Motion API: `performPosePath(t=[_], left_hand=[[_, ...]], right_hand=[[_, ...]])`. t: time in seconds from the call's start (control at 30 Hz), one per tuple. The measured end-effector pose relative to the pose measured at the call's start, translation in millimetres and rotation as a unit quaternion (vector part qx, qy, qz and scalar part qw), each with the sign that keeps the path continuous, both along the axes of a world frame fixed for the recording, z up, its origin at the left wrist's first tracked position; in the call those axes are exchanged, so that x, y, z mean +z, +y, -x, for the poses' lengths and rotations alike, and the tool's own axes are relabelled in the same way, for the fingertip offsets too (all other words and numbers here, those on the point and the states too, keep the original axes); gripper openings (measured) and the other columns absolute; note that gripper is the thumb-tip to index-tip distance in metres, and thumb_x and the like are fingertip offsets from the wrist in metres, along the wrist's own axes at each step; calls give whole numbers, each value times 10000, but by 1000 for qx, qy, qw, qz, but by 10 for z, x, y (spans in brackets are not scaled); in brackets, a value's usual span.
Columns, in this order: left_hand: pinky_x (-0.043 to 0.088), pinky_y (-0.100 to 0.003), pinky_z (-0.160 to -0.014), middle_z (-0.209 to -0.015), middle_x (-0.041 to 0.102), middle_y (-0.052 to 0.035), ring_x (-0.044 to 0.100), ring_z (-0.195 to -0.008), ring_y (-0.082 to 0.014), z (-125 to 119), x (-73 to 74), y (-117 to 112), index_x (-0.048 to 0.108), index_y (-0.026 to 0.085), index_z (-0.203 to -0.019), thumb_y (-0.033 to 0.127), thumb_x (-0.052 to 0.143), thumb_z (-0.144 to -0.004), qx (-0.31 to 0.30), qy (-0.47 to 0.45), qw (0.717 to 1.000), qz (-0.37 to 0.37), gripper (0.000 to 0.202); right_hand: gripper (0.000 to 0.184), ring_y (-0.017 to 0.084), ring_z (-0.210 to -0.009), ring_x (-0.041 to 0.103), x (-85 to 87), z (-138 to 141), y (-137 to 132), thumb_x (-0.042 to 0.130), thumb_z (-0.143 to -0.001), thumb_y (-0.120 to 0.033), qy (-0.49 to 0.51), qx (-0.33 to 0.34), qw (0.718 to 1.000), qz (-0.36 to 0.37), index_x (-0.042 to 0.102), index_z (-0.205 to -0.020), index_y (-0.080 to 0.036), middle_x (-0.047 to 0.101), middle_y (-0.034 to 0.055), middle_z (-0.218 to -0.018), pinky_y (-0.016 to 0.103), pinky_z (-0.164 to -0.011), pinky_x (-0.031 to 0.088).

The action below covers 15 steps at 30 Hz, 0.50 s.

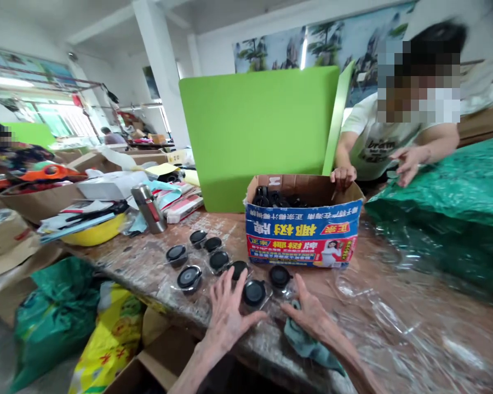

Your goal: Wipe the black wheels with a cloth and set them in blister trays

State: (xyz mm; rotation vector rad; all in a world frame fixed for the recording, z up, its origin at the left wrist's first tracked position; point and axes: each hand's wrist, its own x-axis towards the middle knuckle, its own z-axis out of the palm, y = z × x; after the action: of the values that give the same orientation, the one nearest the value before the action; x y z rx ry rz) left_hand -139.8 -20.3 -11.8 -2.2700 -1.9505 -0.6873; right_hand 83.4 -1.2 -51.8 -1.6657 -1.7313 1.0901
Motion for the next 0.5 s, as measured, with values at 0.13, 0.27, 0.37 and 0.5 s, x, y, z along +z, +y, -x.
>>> performPosePath(t=[0.13,0.27,0.37,0.5], left_hand=[[447,-427,-985,-1092,586,-124,540,-1084,-243,-77,914,488,629,143,-1102,426,539,-880,-9,-107,974,-200,371],[484,-398,-915,-1042,641,-119,597,-965,-223,-202,1433,986,613,109,-1131,377,514,-874,-40,-115,989,-87,384],[402,-573,-996,-1171,648,-156,562,-1122,-350,-268,1157,940,642,171,-1187,556,631,-765,-99,-2,994,45,571],[248,-658,-1091,-1505,434,-57,357,-1392,-366,-195,295,482,397,437,-1422,587,563,-820,-217,120,965,83,642]], right_hand=[[811,325,-1096,631,186,34,-74,538,-830,-393,-40,-6,999,8,227,-1516,-94,689,179,-1103,419,-889,474],[580,289,-1068,631,371,-30,-218,498,-872,-388,-94,19,995,18,459,-1407,-169,699,132,-1075,392,-939,444],[493,286,-1133,598,444,-198,-382,497,-876,-398,-68,18,997,31,565,-1309,-172,676,140,-1153,403,-993,416],[376,268,-1093,605,412,-421,-659,520,-861,-412,23,-8,999,30,659,-1163,-237,686,87,-1125,415,-984,416]])
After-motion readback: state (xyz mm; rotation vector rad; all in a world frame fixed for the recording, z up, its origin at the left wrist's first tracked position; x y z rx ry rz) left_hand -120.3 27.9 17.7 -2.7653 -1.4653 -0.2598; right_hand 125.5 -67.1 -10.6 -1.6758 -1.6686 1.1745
